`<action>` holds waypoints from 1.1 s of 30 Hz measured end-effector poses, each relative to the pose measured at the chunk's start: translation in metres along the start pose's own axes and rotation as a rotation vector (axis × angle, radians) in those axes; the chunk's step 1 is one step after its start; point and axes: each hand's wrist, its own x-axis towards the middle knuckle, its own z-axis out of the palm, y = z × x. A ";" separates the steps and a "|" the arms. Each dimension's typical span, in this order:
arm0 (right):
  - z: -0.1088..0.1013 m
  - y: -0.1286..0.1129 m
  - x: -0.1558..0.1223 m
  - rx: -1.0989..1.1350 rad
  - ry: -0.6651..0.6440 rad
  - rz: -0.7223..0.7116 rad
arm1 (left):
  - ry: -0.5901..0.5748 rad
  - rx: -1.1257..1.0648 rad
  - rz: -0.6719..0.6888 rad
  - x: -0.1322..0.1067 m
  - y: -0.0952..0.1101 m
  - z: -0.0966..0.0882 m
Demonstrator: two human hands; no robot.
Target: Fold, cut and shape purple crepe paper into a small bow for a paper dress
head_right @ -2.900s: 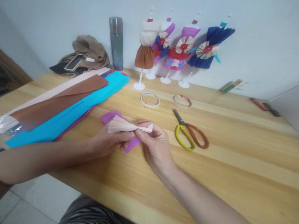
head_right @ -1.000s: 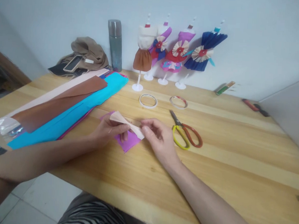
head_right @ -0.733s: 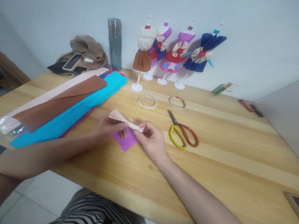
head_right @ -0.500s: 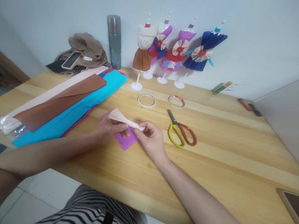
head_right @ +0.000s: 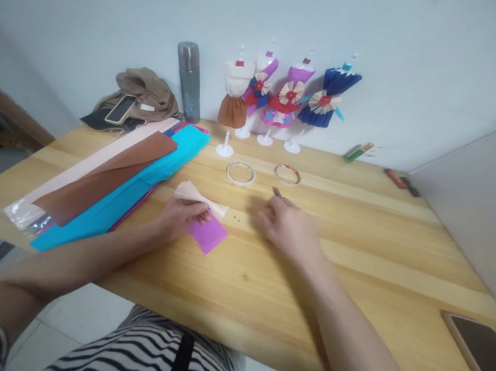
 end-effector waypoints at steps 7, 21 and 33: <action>-0.002 0.056 -0.023 -0.255 -0.260 0.215 | -0.002 -0.031 -0.016 0.005 0.008 -0.005; -0.003 0.025 -0.027 1.211 -0.388 0.114 | -0.103 -0.137 -0.058 0.006 0.027 -0.006; 0.026 0.008 0.000 1.379 -0.254 -0.063 | -0.218 -0.094 -0.037 0.056 0.030 0.014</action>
